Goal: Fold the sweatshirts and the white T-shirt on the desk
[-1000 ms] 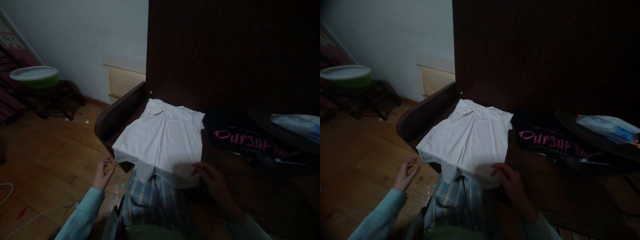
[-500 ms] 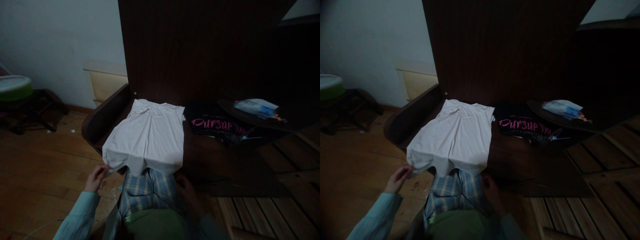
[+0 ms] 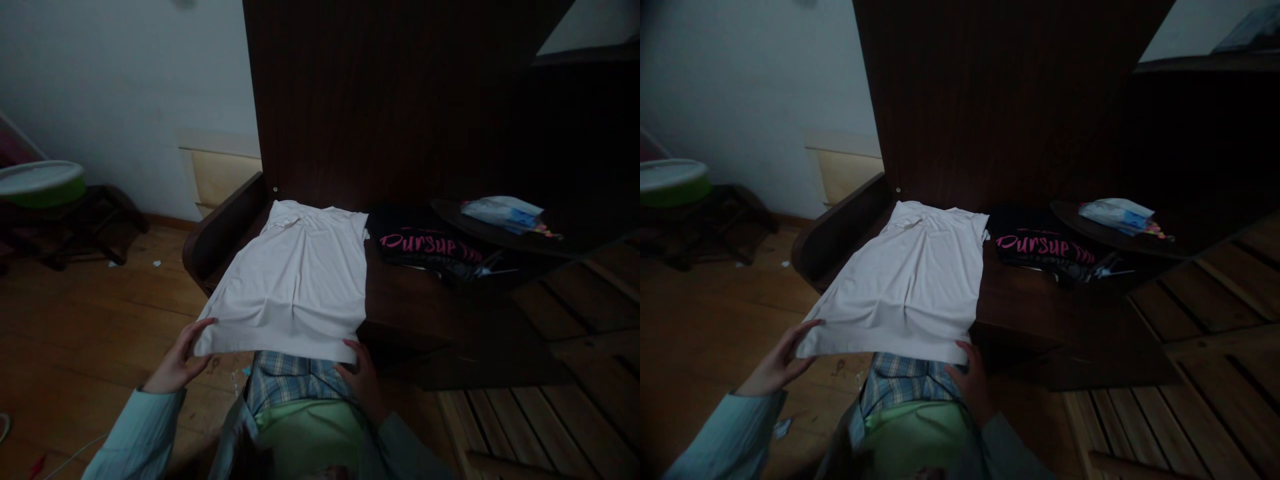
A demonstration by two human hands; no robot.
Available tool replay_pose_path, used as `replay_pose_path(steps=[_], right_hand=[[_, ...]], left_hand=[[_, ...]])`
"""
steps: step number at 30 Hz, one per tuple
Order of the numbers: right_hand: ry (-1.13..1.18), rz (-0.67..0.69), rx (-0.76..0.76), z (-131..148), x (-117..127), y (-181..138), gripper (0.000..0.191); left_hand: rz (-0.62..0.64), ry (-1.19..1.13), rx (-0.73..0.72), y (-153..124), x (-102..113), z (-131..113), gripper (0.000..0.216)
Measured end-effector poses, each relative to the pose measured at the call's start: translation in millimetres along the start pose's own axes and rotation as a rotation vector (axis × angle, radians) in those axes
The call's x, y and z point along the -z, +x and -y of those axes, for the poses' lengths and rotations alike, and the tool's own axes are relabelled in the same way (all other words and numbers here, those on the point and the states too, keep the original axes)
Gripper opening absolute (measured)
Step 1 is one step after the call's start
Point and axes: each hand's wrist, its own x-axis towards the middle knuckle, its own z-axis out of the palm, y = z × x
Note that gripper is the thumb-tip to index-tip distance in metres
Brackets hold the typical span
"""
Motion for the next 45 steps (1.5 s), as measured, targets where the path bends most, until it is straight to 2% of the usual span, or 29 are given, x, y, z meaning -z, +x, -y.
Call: replay_pose_path(steps=[4, 8, 11, 14, 19, 22, 25, 27, 30, 33, 37, 41, 45], right_hand=[[-0.037, -0.083, 0.064, 20, 33, -10, 0.038], [-0.053, -0.087, 0.102, 39, 54, -10, 0.032], [-0.091, -0.057, 0.116, 49, 60, -8, 0.039], [-0.14, -0.052, 0.115, 57, 61, -8, 0.049], [-0.172, -0.095, 0.139, 64, 62, -7, 0.043], [-0.192, -0.09, 0.178, 65, 60, -9, 0.036], [-0.223, -0.083, 0.203, 66, 54, -13, 0.034], [-0.24, -0.071, 0.223, 69, 49, -15, 0.035], [-0.255, -0.08, 0.246, 81, 41, -14, 0.032], [-0.252, -0.117, 0.266, 94, 39, -9, 0.03], [-0.269, -0.131, 0.307, 103, 45, -2, 0.034], [-0.291, -0.098, 0.324, 104, 51, 2, 0.038], [-0.33, -0.109, 0.335, 106, 48, 4, 0.022]], left_hand=[[0.013, 0.095, -0.071, -2, 11, 9, 0.054], [-0.077, 0.131, -0.08, -1, 14, 8, 0.054], [-0.178, 0.141, -0.082, -1, 13, 3, 0.055], [-0.251, 0.14, -0.02, -3, 14, 1, 0.052], [-0.233, 0.041, 0.089, -2, 9, 2, 0.046], [-0.198, -0.02, 0.134, 0, -11, -5, 0.042], [-0.124, -0.035, 0.084, 2, -48, -30, 0.034], [-0.02, -0.043, -0.021, 4, -79, -57, 0.028], [0.186, -0.063, -0.259, 8, -123, -102, 0.025], [0.24, -0.029, -0.407, 18, -151, -136, 0.037], [0.196, 0.012, -0.464, 33, -160, -151, 0.013], [0.16, -0.077, -0.455, 41, -149, -153, 0.014], [0.175, 0.075, -0.415, 42, -148, -153, 0.007]])
